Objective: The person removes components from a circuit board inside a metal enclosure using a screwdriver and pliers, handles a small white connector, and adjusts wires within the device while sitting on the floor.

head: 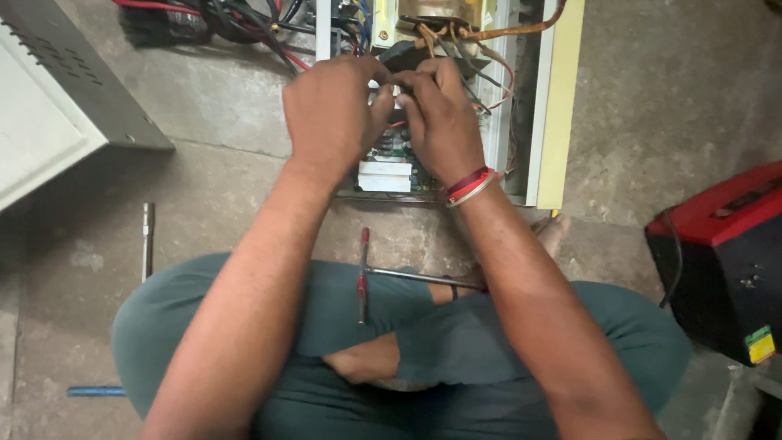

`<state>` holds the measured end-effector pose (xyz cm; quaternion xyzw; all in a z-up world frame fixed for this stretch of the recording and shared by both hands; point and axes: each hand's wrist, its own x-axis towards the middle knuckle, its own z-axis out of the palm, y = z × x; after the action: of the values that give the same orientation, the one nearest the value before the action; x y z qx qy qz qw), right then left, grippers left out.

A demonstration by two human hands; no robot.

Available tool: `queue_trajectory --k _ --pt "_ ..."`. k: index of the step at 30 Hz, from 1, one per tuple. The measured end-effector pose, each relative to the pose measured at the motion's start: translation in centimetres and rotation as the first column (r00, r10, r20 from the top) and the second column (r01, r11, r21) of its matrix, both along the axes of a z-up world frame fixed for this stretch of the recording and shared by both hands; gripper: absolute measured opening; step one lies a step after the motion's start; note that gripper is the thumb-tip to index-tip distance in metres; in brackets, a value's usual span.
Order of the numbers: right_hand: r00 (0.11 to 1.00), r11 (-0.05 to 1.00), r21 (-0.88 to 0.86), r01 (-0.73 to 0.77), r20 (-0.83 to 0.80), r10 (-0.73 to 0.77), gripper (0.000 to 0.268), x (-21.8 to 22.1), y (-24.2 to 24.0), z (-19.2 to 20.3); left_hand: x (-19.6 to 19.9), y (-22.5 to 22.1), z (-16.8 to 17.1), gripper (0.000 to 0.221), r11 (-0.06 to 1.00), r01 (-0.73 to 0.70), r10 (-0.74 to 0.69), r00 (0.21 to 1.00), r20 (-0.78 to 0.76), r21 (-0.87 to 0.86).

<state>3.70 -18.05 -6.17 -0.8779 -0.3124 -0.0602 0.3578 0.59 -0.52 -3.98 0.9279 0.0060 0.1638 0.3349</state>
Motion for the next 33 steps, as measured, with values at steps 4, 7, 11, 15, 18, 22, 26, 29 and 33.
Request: queue_trajectory --k 4,7,11,15,18,22,26,29,33 --pt "1.000 1.000 -0.009 0.021 0.011 -0.021 0.022 0.2 0.1 -0.5 0.9 1.3 -0.5 0.010 0.947 -0.033 0.013 0.998 -0.067 -0.320" --pt "0.998 1.000 -0.020 0.018 0.052 -0.017 0.021 0.2 0.0 -0.7 1.9 3.0 -1.0 0.013 0.591 -0.130 -0.046 0.980 -0.195 -0.796" --pt "0.998 1.000 0.012 0.012 0.067 -0.013 0.020 0.0 0.0 -0.7 1.8 4.0 -0.9 0.014 0.135 -0.165 -0.226 0.955 -0.193 -0.977" --pt "0.999 0.997 0.056 0.044 0.006 -0.045 0.014 0.3 0.2 -0.5 2.0 3.4 -1.2 0.012 0.161 -0.096 -0.330 0.933 -0.145 -0.982" --pt "0.994 0.992 0.096 0.080 0.073 -0.087 0.014 0.3 0.5 -0.2 1.9 3.3 -1.2 0.017 0.165 -0.097 -0.338 0.929 -0.148 -0.982" --pt "0.991 0.984 0.135 0.116 0.053 -0.125 0.013 0.8 0.9 0.3 2.0 3.2 -0.7 0.023 0.079 -0.192 -0.360 0.909 -0.207 -0.978" --pt "0.987 0.982 0.139 0.127 0.076 -0.139 0.011 1.5 0.9 0.6 1.7 2.6 -0.1 0.025 0.424 -0.111 -0.254 0.938 -0.235 -0.899" --pt "0.980 0.977 0.149 0.155 0.100 -0.171 0.011 3.2 1.0 0.6 1.4 2.1 -0.1 0.022 0.797 -0.062 -0.127 0.955 -0.267 -0.600" --pt "0.996 0.982 0.164 0.090 -0.021 -0.088 0.012 4.3 -0.1 1.7 0.0 1.3 -0.1 0.015 0.965 0.033 -0.058 0.994 -0.091 -0.261"
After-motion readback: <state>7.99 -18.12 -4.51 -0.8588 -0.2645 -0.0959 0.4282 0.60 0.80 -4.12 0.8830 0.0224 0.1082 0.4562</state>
